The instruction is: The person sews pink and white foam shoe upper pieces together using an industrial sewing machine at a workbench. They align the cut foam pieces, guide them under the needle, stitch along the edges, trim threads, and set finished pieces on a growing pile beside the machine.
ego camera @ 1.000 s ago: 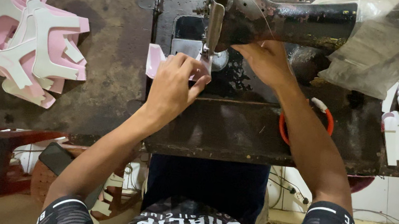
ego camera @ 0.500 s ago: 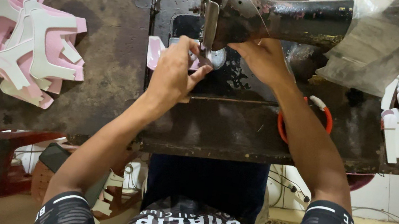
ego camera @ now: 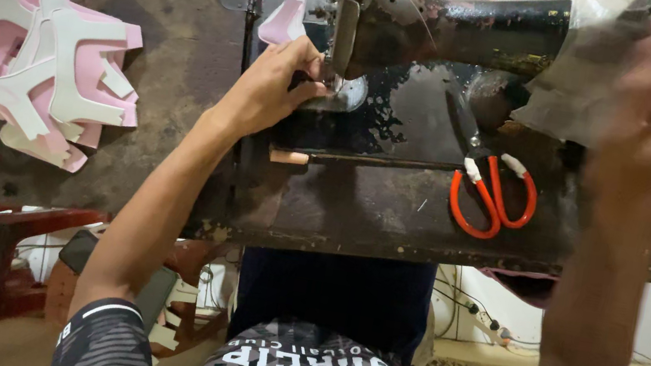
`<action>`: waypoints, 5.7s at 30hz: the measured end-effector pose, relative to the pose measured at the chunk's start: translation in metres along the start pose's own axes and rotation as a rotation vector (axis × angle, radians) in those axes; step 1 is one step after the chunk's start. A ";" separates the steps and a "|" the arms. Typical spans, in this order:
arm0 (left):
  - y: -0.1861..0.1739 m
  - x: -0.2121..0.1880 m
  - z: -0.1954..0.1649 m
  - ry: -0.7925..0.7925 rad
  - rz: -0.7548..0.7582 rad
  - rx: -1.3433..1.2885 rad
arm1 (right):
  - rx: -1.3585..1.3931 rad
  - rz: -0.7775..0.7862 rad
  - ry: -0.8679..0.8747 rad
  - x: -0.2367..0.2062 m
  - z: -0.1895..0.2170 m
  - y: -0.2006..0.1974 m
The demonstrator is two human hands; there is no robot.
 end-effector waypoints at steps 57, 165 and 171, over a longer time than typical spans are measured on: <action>0.367 0.091 -0.198 0.462 0.076 -0.026 | 0.008 0.318 0.598 -0.209 -0.100 -0.129; 0.382 0.084 -0.201 0.708 0.078 0.497 | -0.318 0.262 0.712 -0.187 -0.217 -0.118; 0.376 0.087 -0.200 0.637 0.040 0.297 | -0.178 0.319 0.638 -0.156 -0.240 -0.073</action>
Point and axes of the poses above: each hand's wrist, its own x-axis towards the middle knuckle, its own y-axis out of the palm, z = x × y, the point moved 6 cm from there along x, towards the middle knuckle, and after that the axes turned 12 degrees about -y, right-handed, at the moved point
